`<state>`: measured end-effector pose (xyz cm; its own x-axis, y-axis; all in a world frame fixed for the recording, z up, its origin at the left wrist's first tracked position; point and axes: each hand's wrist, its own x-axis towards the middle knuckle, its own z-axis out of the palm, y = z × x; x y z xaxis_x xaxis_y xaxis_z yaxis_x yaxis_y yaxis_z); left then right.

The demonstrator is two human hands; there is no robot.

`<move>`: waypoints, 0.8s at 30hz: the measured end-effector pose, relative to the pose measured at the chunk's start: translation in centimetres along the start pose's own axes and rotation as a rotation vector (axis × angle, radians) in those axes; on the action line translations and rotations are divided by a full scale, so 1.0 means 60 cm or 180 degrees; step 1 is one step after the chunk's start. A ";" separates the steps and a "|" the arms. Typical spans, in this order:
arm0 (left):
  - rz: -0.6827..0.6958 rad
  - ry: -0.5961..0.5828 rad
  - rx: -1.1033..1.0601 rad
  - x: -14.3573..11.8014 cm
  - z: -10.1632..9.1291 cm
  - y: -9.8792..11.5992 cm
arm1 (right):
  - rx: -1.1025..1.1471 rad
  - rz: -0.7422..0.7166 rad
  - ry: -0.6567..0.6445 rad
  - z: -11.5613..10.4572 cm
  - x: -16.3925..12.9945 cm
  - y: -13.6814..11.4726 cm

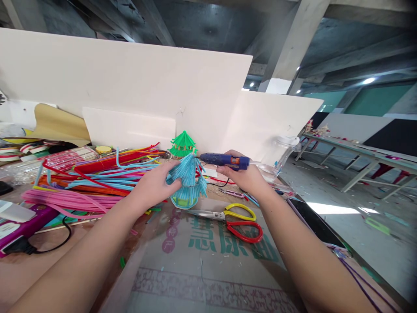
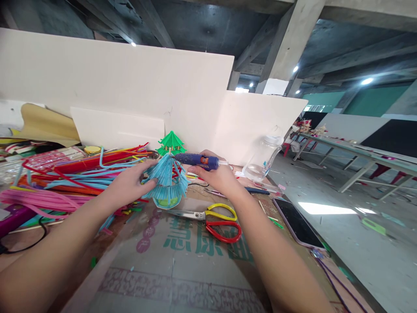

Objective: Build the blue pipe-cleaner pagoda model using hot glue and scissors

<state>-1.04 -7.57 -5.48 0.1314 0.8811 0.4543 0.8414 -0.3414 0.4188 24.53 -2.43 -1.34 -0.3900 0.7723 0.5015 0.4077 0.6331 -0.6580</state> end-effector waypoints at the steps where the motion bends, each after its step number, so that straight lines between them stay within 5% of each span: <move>1: 0.0004 0.0000 0.0003 0.000 0.000 0.000 | -0.0008 -0.0011 0.0011 0.000 0.000 0.000; 24: 0.0017 0.0044 -0.0089 0.001 0.003 -0.005 | -0.0071 0.0100 -0.0252 -0.007 -0.002 0.000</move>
<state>-1.16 -7.35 -5.71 0.1284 0.8747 0.4673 0.8258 -0.3552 0.4380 24.92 -2.51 -1.17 -0.4405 0.7858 0.4342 0.4388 0.6104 -0.6595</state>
